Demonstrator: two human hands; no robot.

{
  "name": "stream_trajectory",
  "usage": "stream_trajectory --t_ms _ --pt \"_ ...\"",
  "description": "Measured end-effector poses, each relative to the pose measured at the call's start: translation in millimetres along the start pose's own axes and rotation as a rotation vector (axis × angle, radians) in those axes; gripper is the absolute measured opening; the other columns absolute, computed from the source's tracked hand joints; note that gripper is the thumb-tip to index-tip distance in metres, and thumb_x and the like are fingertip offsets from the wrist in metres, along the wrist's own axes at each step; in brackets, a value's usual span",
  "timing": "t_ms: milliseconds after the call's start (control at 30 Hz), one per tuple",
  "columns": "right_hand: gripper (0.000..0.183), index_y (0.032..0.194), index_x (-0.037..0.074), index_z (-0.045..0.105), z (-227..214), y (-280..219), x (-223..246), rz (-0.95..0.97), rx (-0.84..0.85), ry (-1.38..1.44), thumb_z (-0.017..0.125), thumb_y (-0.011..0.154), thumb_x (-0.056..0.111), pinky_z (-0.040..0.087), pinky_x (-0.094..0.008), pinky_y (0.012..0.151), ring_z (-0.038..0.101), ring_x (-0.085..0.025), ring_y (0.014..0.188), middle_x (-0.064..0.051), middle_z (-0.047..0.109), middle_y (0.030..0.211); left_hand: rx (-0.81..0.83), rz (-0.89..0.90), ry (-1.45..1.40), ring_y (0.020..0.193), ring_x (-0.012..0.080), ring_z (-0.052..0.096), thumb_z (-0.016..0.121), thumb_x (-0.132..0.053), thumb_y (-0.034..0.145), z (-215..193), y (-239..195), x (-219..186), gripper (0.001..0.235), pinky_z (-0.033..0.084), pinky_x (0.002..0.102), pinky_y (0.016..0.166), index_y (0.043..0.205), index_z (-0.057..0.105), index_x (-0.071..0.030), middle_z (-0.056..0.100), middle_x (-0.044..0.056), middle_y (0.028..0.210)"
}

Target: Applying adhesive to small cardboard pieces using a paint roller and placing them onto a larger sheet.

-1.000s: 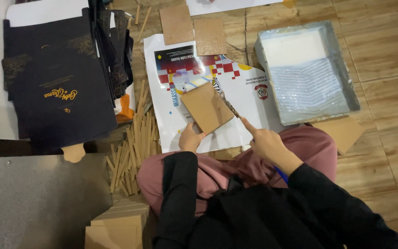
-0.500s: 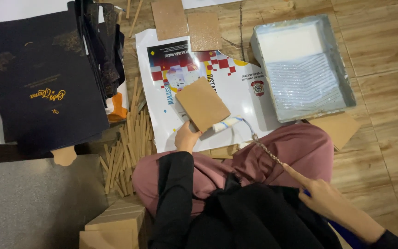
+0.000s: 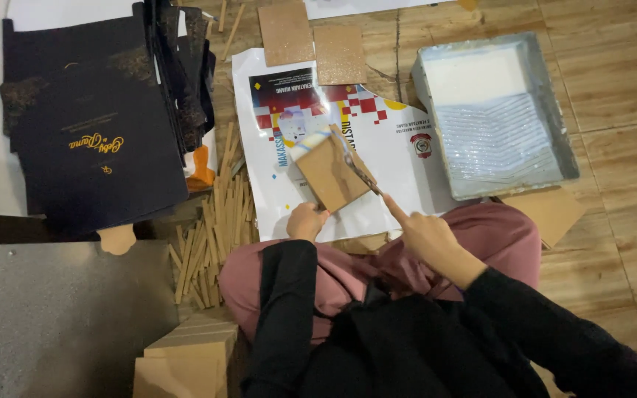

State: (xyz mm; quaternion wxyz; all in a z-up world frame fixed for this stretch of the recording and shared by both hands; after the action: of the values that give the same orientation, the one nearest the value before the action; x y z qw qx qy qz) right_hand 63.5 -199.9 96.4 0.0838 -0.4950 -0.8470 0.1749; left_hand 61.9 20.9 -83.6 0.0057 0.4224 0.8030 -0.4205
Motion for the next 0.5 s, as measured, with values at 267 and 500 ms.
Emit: stream_trajectory --t_ms 267,500 --pt "0.081 0.143 0.027 0.015 -1.8 -23.3 -1.2 -0.035 -0.138 -0.069 0.049 0.071 0.013 0.054 -0.041 0.051 0.065 -0.030 0.056 -0.008 0.060 0.065 0.016 -0.019 -0.042 0.098 0.0314 0.061 0.057 -0.040 0.079 -16.9 -19.4 -7.6 0.039 0.049 0.047 0.080 0.108 0.064 -0.015 0.066 0.012 0.095" --pt "0.088 0.144 0.031 0.009 13.1 -83.7 -22.9 0.027 -0.070 -0.177 0.054 0.070 0.016 0.055 -0.035 0.048 0.064 -0.024 0.052 -0.004 0.057 0.063 -0.032 0.007 -0.003 0.092 0.0331 0.063 0.059 -0.037 0.079 -21.5 -23.2 -12.4 0.033 0.050 0.046 0.076 0.098 0.068 -0.013 0.067 0.013 0.087"
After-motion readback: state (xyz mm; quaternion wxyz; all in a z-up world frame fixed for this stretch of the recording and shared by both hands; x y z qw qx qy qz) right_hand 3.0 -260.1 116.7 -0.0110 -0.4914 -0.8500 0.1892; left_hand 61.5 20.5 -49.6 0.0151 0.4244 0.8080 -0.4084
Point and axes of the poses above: each hand's wrist, its own y-axis towards the middle knuckle, its own z-axis out of the palm, x = y × z, the point moved 9 cm from there along y, towards the middle knuckle
